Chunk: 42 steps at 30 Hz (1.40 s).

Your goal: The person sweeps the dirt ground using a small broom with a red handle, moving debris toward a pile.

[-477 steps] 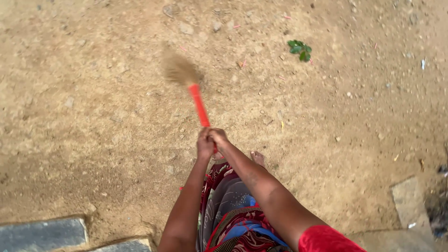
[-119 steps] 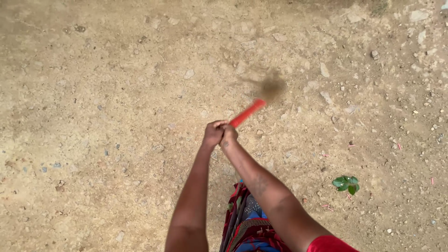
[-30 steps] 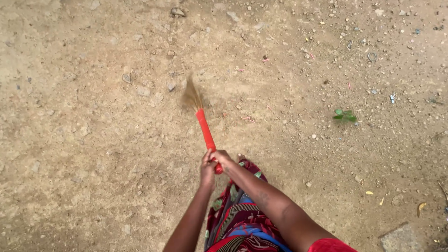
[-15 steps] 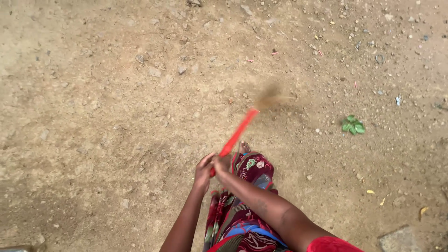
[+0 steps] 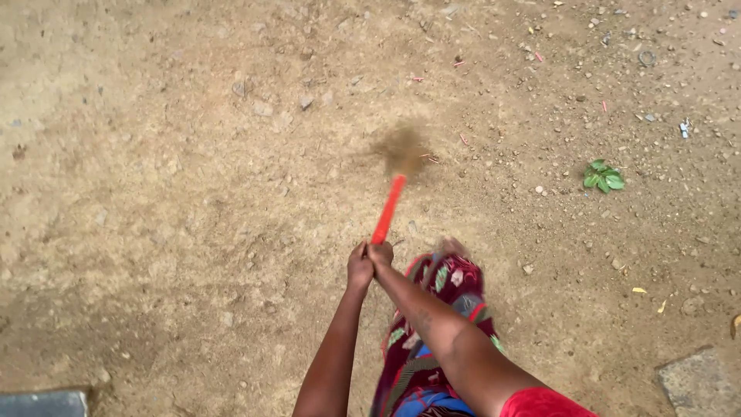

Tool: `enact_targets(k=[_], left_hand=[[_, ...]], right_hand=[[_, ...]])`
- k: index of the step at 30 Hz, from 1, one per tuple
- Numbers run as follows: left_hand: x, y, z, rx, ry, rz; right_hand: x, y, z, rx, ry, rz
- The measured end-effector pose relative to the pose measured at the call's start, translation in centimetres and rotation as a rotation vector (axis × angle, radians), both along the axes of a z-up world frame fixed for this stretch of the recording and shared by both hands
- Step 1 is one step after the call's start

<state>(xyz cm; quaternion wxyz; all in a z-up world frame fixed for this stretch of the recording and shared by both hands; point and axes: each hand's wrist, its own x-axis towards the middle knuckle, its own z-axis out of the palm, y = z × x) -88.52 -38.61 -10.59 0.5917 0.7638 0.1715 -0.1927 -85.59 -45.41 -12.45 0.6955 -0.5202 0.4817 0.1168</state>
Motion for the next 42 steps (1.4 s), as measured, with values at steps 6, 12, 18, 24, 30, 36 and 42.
enact_targets(k=[6,12,18,24,30,36,42], left_hand=[[-3.2,-0.9,2.3,-0.294,0.2,0.263],[-7.1,-10.9,0.3,-0.312,0.175,0.077],[-8.1,-18.4,-1.2,0.037,-0.198,-0.178],[-12.4,-16.4,1.3,0.2,0.058,0.145],[-10.6,-17.7,1.9,-0.046,0.019,0.239],[-3.2,-23.9,-2.0,-0.144,0.112,0.063],[-1.8,-26.9,-5.2,-0.034,0.142,-0.116]], right_hand=[[-3.9,-1.6,2.0,-0.344,-0.009,0.084],[-4.9,-15.1,-0.4,0.095,0.156,0.22],[-8.9,-19.3,-3.3,-0.127,0.17,-0.208],[-14.8,-16.0,1.8,-0.533,-0.176,0.08],[-7.4,-18.6,-0.5,-0.359,-0.238,0.608],[-0.2,-26.3,-5.4,0.372,-0.003,0.012],[-0.4,-28.3,-5.3,0.035,0.022,-0.246]])
